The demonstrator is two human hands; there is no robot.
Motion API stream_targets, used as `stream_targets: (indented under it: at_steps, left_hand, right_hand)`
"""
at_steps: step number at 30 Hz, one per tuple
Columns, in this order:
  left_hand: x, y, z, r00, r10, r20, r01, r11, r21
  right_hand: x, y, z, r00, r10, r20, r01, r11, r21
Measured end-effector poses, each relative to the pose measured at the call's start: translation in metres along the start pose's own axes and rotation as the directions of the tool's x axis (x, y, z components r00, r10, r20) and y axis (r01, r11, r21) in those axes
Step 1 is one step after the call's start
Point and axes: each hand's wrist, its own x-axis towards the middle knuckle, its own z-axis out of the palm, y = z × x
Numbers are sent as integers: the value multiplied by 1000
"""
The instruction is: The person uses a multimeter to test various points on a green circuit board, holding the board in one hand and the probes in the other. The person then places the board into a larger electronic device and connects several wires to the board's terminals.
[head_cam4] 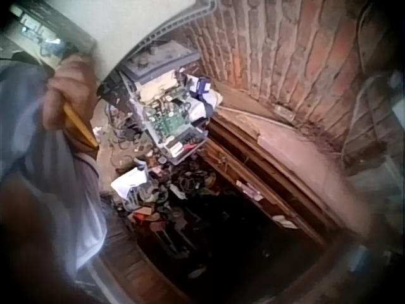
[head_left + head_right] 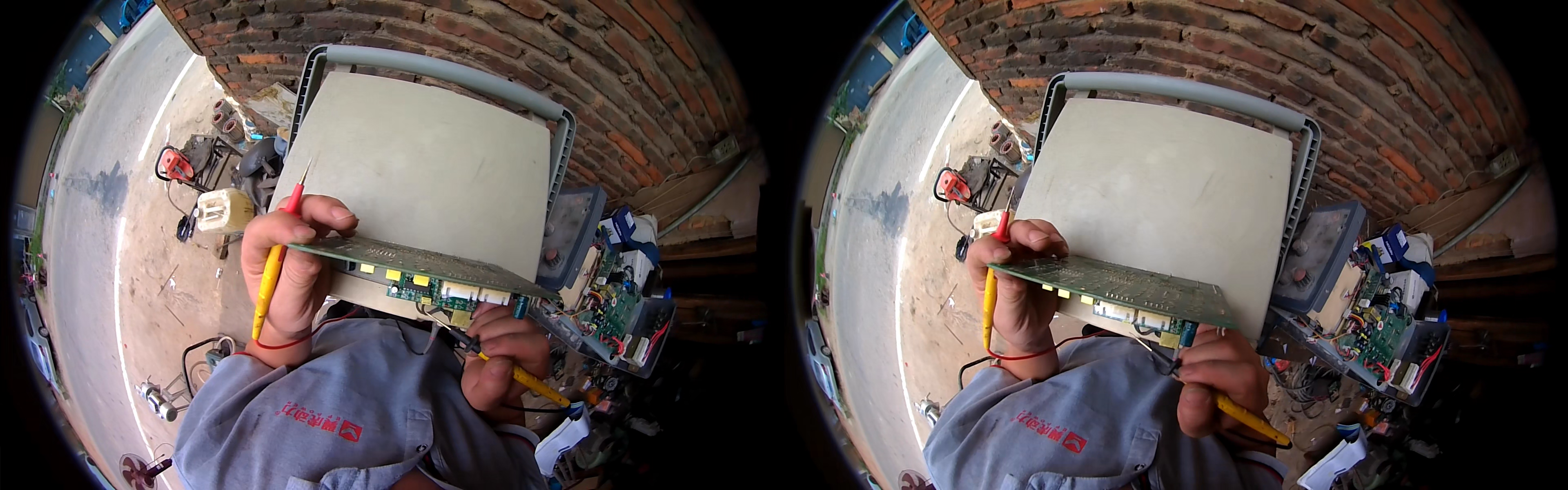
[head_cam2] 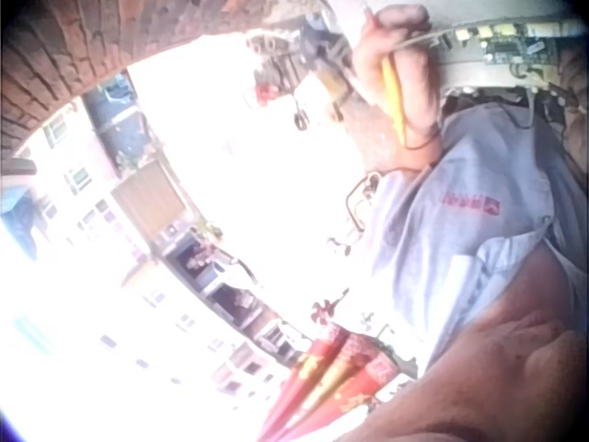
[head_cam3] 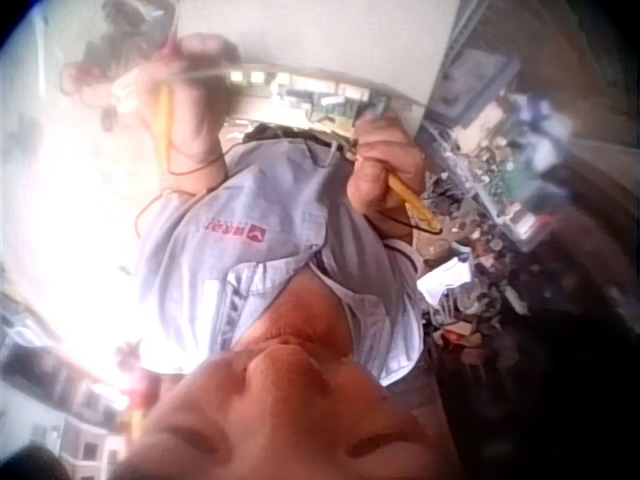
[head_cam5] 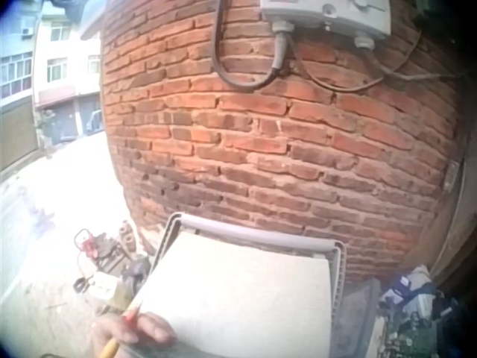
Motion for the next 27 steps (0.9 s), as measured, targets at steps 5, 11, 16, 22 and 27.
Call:
stream_targets:
  at_steps: [5, 11, 16, 22, 27]
  left_hand:
    - [-1, 2, 4, 999, -30, -29, 30, 1000, 10]
    - [0, 2, 6, 998, -45, -46, 47, 998, 34]
    - [1, 3, 8, 997, -53, -51, 54, 998, 30]
    - [1, 3, 8, 998, -57, -33, 58, 998, 15]
    - [0, 2, 6, 998, -50, -31, 50, 999, 13]
  right_hand:
    - [3, 3, 0, 999, -37, 12, 37, 999, 27]
    - [6, 6, 4, 997, -73, -14, 74, 996, 53]
    - [7, 5, 4, 997, -77, -14, 78, 996, 48]
    - [5, 8, 2, 996, -93, -4, 93, 995, 43]
    - [6, 8, 2, 995, -98, 13, 97, 995, 36]
